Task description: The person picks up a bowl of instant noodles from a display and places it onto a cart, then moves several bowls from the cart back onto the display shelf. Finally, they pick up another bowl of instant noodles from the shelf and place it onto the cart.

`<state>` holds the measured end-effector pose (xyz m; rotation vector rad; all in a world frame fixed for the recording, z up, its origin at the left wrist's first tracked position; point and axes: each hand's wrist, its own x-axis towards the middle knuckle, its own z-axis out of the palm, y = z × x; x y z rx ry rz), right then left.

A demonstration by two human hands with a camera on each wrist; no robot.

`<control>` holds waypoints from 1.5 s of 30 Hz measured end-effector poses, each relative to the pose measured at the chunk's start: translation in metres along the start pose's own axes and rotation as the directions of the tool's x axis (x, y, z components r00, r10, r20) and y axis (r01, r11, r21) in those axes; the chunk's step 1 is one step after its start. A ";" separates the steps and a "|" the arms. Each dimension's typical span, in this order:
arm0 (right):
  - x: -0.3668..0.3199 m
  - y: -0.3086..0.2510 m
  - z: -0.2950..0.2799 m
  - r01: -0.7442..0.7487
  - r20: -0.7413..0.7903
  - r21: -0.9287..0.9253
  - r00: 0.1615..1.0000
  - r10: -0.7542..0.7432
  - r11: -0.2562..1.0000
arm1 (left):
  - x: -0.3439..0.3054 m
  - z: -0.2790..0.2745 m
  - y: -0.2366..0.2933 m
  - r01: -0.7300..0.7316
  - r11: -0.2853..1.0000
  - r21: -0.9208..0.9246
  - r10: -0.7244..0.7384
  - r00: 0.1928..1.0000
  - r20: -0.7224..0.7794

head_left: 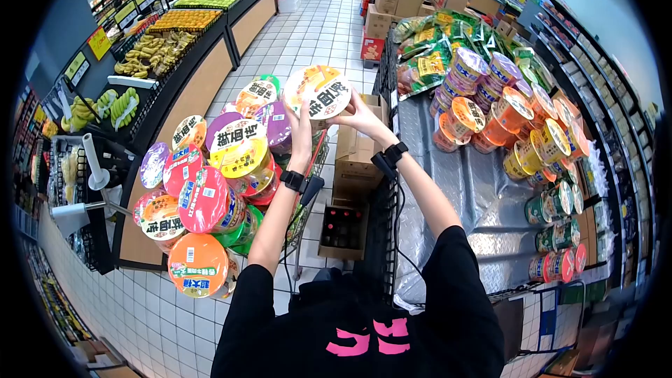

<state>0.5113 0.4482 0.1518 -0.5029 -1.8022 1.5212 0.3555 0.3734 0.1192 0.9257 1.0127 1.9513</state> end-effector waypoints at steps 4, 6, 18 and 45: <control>0.020 -0.001 0.014 -0.080 0.114 0.014 0.990 0.078 0.997 | -0.003 -0.012 0.005 -0.048 0.998 0.039 0.052 0.994 -0.100; 0.029 -0.002 0.023 -0.085 0.142 0.004 0.986 0.084 0.996 | 0.001 -0.023 0.000 -0.039 0.999 0.013 0.040 0.988 -0.152; 0.065 0.031 0.045 -0.184 0.242 -0.033 0.952 0.187 0.982 | 0.006 -0.045 -0.002 0.112 0.969 -0.220 -0.179 0.933 -0.312; 0.088 0.050 0.067 -0.177 0.214 0.165 0.967 0.140 0.970 | -0.035 -0.015 -0.035 0.042 0.997 0.071 -0.016 0.946 -0.325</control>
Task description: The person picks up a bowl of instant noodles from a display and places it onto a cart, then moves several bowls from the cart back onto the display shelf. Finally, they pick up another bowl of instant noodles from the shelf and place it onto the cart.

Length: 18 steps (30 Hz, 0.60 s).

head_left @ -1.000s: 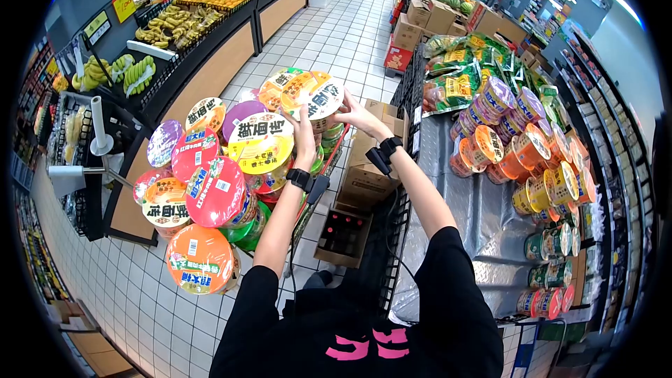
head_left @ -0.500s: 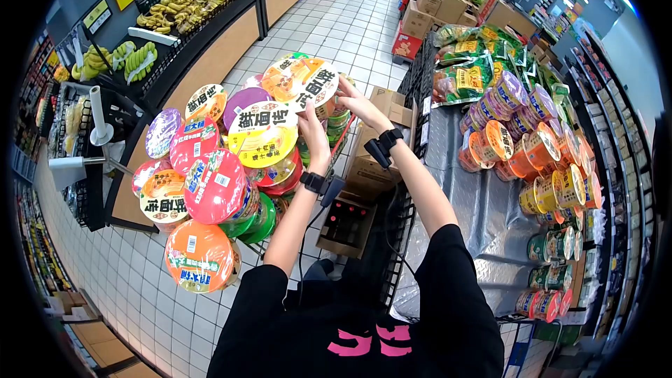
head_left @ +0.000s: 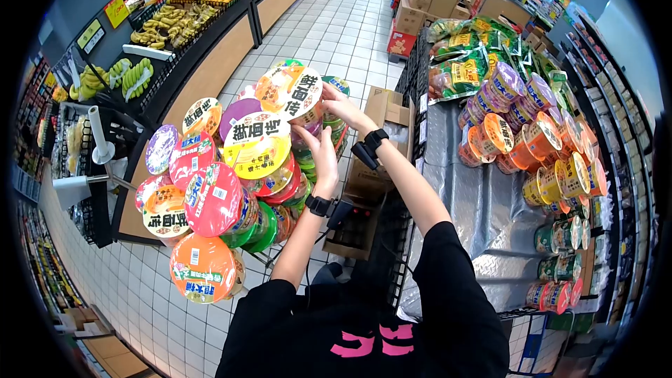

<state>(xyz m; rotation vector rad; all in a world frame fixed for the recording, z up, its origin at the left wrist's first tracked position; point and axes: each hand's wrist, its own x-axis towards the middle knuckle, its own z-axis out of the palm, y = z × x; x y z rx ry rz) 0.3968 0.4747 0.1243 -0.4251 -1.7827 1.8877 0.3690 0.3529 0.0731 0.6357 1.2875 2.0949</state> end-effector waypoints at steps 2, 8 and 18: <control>0.006 0.007 -0.001 -0.018 -0.068 -0.066 0.998 0.013 0.998 | 0.004 -0.007 -0.006 0.005 1.000 0.028 -0.004 1.000 -0.021; 0.000 0.010 0.008 0.053 -0.080 -0.002 0.995 -0.053 0.999 | 0.014 -0.026 -0.018 -0.023 0.885 0.466 0.056 0.997 -0.057; -0.012 0.033 -0.015 -0.018 -0.071 0.024 0.997 0.019 1.000 | 0.001 -0.018 -0.025 -0.142 0.850 0.507 0.138 0.989 0.046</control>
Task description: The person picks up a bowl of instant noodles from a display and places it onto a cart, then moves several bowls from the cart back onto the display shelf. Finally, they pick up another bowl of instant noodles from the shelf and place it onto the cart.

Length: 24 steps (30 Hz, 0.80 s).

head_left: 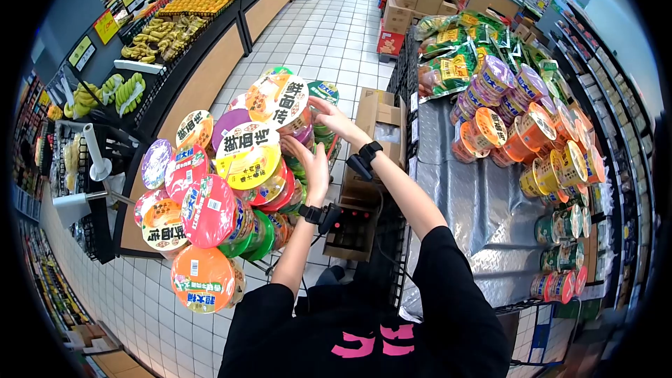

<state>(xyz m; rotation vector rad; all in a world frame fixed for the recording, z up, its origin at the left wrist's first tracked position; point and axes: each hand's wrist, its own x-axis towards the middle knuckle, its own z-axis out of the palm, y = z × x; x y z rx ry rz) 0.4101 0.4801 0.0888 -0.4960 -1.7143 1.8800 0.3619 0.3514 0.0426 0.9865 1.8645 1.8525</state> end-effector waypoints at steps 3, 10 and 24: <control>-0.011 -0.004 -0.007 0.002 0.061 -0.128 0.998 0.006 0.992 | -0.006 0.010 0.006 0.031 0.999 -0.031 -0.030 0.999 0.042; -0.041 -0.012 -0.017 -0.068 0.011 -0.119 0.998 0.070 0.991 | -0.011 0.025 0.021 -0.016 0.993 -0.114 0.033 0.989 0.147; -0.118 -0.013 -0.099 -0.088 -0.290 -0.061 0.955 0.066 0.994 | -0.019 0.093 0.036 0.097 0.955 -0.281 0.021 0.921 0.389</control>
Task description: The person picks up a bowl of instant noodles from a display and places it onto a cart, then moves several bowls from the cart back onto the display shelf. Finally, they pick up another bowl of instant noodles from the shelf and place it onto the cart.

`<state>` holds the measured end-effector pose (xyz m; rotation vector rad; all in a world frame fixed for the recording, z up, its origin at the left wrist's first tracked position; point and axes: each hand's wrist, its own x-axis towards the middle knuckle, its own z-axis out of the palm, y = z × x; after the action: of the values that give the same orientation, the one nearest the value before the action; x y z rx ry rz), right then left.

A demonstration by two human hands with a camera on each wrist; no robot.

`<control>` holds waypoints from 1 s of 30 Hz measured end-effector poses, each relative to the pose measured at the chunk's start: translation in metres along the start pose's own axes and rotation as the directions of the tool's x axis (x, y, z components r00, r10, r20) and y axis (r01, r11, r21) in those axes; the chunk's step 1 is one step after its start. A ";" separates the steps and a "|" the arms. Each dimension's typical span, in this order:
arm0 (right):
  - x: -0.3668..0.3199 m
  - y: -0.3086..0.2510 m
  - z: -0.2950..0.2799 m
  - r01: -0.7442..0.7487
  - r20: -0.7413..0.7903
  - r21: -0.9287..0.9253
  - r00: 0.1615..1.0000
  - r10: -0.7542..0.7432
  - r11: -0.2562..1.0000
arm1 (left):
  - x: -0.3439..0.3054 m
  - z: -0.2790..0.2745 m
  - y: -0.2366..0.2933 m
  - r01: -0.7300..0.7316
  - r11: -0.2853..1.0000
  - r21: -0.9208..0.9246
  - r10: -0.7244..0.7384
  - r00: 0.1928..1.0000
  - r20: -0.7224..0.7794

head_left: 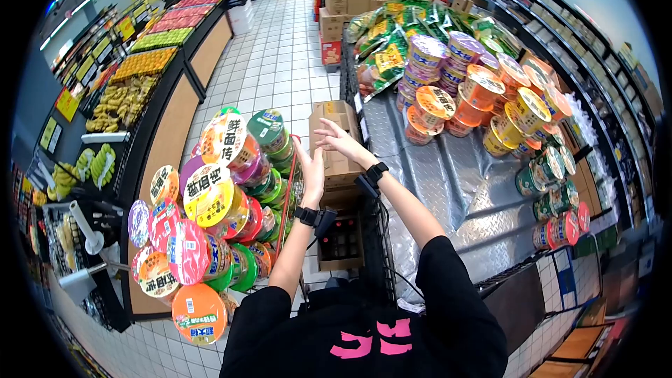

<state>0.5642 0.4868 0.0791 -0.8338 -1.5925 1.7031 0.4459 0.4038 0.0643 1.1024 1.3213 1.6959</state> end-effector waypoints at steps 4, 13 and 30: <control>-0.017 -0.001 -0.030 0.017 -0.071 -0.004 0.997 -0.018 1.000 | 0.010 0.023 -0.007 0.020 1.000 -0.008 -0.019 0.996 0.090; -0.061 0.000 -0.107 -0.022 -0.310 0.030 0.950 0.030 0.999 | 0.028 0.088 -0.039 0.074 0.994 -0.076 -0.053 0.966 0.252; -0.155 0.006 -0.261 -0.071 -0.693 0.135 0.706 0.146 0.988 | 0.052 0.245 -0.081 0.164 0.986 0.036 -0.160 0.852 0.498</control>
<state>0.8661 0.5125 0.0608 -1.3477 -0.9306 1.2726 0.6548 0.5595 0.0236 1.2790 1.0347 1.1778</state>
